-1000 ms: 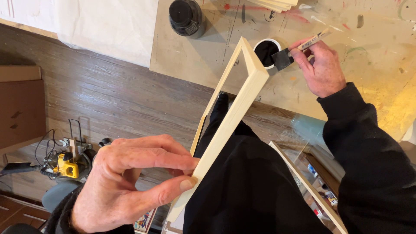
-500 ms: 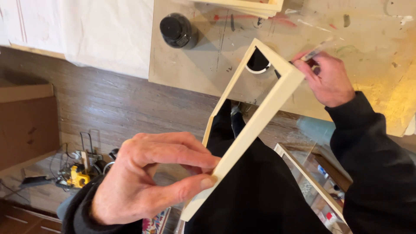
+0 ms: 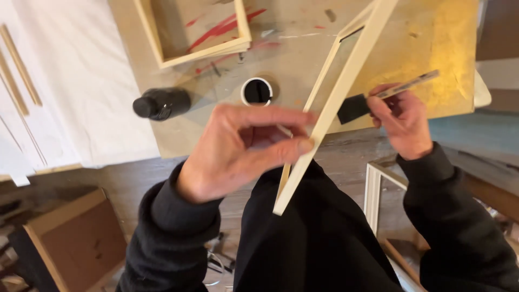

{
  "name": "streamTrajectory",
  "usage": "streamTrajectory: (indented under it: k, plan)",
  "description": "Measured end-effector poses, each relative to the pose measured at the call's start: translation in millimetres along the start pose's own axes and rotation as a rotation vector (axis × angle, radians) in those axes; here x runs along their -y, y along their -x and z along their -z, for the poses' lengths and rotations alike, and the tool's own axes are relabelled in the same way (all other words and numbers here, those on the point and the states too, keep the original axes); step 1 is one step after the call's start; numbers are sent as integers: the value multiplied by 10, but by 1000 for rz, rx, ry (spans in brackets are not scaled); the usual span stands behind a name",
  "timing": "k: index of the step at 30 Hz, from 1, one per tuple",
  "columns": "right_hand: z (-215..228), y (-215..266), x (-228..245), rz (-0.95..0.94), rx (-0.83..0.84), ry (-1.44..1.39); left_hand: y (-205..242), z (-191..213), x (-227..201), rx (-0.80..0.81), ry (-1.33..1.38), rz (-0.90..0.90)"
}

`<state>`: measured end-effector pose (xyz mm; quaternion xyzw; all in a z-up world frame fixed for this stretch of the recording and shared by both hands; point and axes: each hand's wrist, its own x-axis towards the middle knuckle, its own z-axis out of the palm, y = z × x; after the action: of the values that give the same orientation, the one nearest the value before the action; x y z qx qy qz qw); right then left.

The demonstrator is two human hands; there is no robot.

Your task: The recorder is painting the edges of a wooden picture frame with black paint using a foam brush.

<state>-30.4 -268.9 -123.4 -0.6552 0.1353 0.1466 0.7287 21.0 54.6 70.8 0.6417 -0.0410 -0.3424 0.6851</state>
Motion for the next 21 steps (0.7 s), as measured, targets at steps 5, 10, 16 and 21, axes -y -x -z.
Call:
streamTrajectory:
  k: [5,10,16,21]
  plan:
    - [-117,-24,-230,-90,7,173,-444,-54,145,81,76,17]
    - [-287,-18,-308,-22,41,320,-535,-76,254,105,140,50]
    - [-416,-109,-303,10,73,522,-533,-61,290,63,87,28]
    - [-407,-133,-417,-18,74,662,-531,-77,318,46,68,-12]
